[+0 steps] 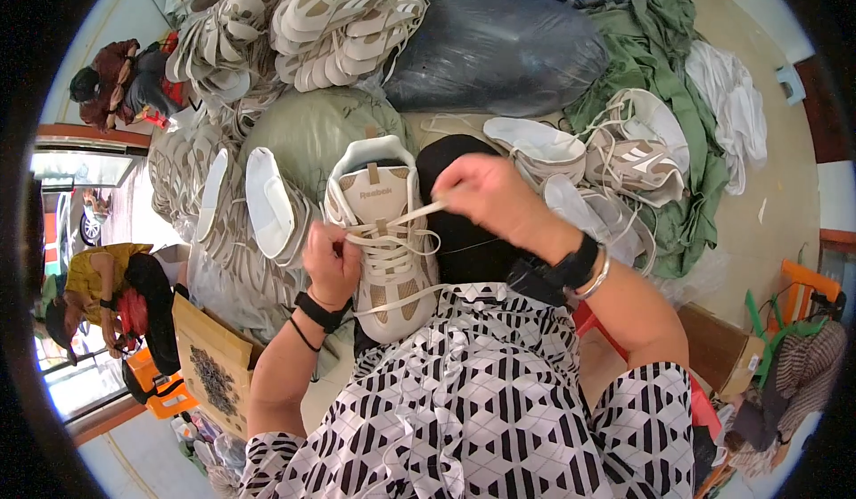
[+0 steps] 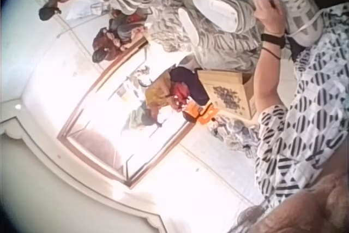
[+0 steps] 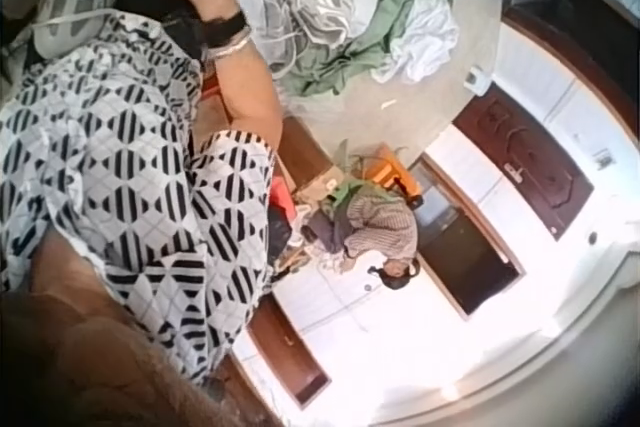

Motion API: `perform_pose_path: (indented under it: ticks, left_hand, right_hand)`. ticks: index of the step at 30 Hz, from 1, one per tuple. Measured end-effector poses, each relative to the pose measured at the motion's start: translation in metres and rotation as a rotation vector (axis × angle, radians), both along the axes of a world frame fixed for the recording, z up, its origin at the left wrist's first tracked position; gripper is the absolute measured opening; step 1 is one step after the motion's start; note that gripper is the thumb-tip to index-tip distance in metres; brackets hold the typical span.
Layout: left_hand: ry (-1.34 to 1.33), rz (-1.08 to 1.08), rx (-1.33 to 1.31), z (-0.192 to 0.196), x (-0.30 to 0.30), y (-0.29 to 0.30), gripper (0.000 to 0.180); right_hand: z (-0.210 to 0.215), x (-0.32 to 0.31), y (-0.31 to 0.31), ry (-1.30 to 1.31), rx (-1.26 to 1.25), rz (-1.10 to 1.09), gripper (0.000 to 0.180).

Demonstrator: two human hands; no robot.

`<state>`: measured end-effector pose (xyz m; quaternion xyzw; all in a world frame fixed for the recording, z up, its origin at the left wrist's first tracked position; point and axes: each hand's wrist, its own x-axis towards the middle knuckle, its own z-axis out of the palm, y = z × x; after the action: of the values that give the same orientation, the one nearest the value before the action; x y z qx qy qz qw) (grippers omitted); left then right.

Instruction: The recorder is lacing a white and tan athletic shoe while sitting among many shoe components.

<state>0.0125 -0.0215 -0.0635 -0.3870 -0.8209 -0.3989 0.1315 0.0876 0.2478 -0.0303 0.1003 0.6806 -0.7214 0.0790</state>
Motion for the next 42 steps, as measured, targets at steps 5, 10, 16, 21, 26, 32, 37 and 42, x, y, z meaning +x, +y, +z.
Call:
perform_pose_path:
  ticks: [5, 10, 16, 21, 26, 32, 37, 42]
  left_hand:
    - [-0.129, -0.021, -0.039, 0.003, 0.015, -0.014, 0.018]
    - [-0.310, 0.205, -0.063, 0.017, 0.022, -0.013, 0.018]
    - [-0.320, 0.121, -0.188, 0.016, 0.016, -0.019, 0.014]
    - [-0.507, 0.193, -0.156, 0.031, 0.021, -0.011, 0.015]
    - [-0.487, 0.138, -0.202, 0.030, 0.022, -0.012, 0.014]
    - [-0.846, 0.093, 0.141, 0.047, 0.009, -0.004, 0.009]
    - [-1.357, 0.068, 0.710, 0.069, -0.013, 0.008, 0.009]
    - [-1.301, 0.059, 1.010, 0.085, -0.039, -0.016, 0.009]
  right_hand:
    - [-0.037, 0.022, 0.063, -0.277, -0.543, -0.241, 0.017]
    - [-0.003, 0.024, 0.024, 0.002, 0.182, -0.322, 0.017]
    - [0.006, 0.031, -0.035, 0.473, 0.701, 0.339, 0.025]
    - [-0.006, 0.020, -0.042, 0.685, 0.969, 0.280, 0.016]
    - [-0.002, 0.005, -0.032, 0.811, 1.113, 0.072, 0.013]
    - [0.000, 0.000, -0.026, 0.916, 1.220, 0.058, 0.017]
    - [0.002, 0.001, -0.029, 0.894, 1.273, 0.130, 0.021]
    - [-0.009, 0.022, -0.039, 0.807, 1.157, 0.299, 0.024]
